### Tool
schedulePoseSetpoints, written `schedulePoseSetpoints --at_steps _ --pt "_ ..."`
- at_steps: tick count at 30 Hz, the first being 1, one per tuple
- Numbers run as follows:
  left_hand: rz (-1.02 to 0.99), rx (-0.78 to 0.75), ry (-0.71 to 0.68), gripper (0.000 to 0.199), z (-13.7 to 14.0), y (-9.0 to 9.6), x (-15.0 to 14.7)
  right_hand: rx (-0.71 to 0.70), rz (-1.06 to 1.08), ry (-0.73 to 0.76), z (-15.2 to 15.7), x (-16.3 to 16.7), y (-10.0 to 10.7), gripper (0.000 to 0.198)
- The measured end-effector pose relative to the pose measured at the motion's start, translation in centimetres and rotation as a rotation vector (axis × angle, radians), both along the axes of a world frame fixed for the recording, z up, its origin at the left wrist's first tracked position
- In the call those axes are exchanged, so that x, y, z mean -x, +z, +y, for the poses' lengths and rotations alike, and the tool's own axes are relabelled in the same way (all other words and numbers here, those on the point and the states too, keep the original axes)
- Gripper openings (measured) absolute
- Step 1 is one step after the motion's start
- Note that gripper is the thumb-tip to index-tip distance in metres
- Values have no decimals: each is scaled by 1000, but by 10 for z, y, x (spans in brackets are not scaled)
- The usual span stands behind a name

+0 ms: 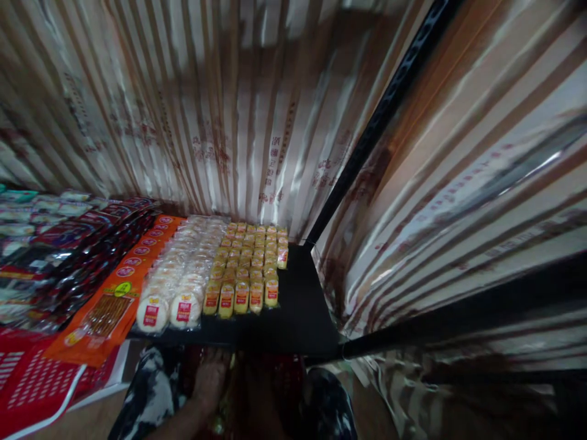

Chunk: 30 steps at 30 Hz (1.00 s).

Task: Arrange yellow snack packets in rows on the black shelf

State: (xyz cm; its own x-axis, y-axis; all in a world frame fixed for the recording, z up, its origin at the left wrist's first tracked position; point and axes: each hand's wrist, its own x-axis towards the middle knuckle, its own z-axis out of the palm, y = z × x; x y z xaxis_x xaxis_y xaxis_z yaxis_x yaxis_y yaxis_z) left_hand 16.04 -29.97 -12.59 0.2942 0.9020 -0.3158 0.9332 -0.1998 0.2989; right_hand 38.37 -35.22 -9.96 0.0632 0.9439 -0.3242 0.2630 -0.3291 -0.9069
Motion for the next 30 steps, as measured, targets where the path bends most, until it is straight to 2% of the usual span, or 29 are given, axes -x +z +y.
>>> schedulePoseSetpoints --at_steps 4,6,9,11,14,16,19,25,30 --pt "-214 -26 -158 69 -34 10 0 7 52 1 1 70 -17 33" --pt "-335 -65 -219 72 -46 11 4 13 99 -14 -4 84 -21 43" --pt "-442 -193 -252 72 -59 13 8 -19 178 -28 -15 83 -17 49" --pt "-472 -278 -207 65 -63 20 7 -45 199 -69 -21 77 -10 46" --pt "-498 -340 10 52 -66 41 -1 -60 286 -172 -27 70 8 45" --pt "-542 -323 157 50 -66 58 -9 -63 415 -197 -29 67 23 45" --pt "-684 -234 268 49 -66 79 -24 -74 606 -188 -29 63 45 44" --pt "-904 -183 325 45 -65 107 -42 -60 620 -221 -26 50 70 52" --pt "-1013 -230 331 46 -58 110 -54 -101 548 -178 -18 41 74 53"
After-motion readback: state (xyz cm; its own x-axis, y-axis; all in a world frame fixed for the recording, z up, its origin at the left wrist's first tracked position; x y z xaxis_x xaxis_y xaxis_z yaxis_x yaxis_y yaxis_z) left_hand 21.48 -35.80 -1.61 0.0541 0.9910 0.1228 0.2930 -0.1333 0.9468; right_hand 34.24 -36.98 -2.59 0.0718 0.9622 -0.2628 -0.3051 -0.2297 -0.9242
